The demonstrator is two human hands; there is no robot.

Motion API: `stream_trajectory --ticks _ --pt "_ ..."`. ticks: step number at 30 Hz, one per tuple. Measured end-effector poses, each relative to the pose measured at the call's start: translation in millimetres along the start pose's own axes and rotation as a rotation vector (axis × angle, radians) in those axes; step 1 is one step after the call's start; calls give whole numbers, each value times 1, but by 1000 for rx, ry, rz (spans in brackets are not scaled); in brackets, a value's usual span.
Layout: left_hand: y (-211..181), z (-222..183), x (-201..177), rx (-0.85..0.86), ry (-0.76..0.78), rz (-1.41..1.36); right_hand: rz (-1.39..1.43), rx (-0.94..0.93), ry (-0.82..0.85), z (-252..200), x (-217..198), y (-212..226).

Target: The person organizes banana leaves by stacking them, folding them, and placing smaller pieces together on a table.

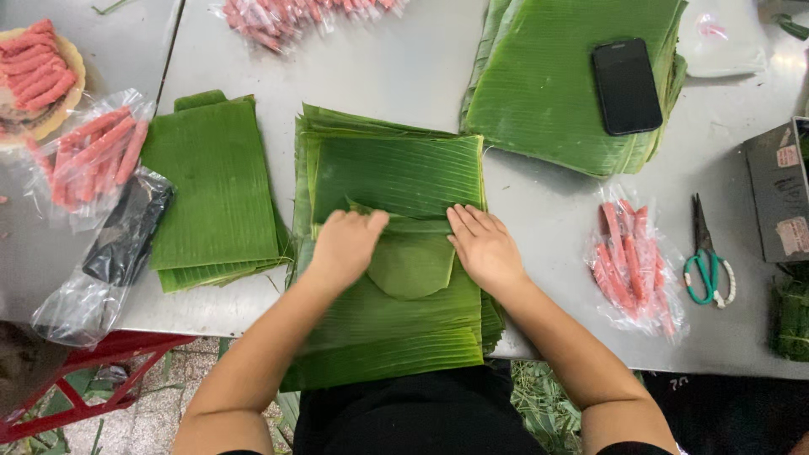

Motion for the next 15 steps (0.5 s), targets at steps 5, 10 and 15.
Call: stream_trajectory --ticks 5,10,15 --pt "1 14 -8 -8 -216 112 3 -10 29 2 2 -5" --pt "-16 25 6 -14 -148 360 -199 5 16 11 4 -4" --pt "-28 27 -35 -126 -214 -37 -94 75 20 18 2 -18"
Point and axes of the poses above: each hand's wrist, its own z-axis towards the middle knuckle, its own x-axis out of the palm, y = z × x, the point moved 4 cm from there along z, towards the middle knuckle, and after that the axes turned 4 degrees about x, right-handed, at the moved point
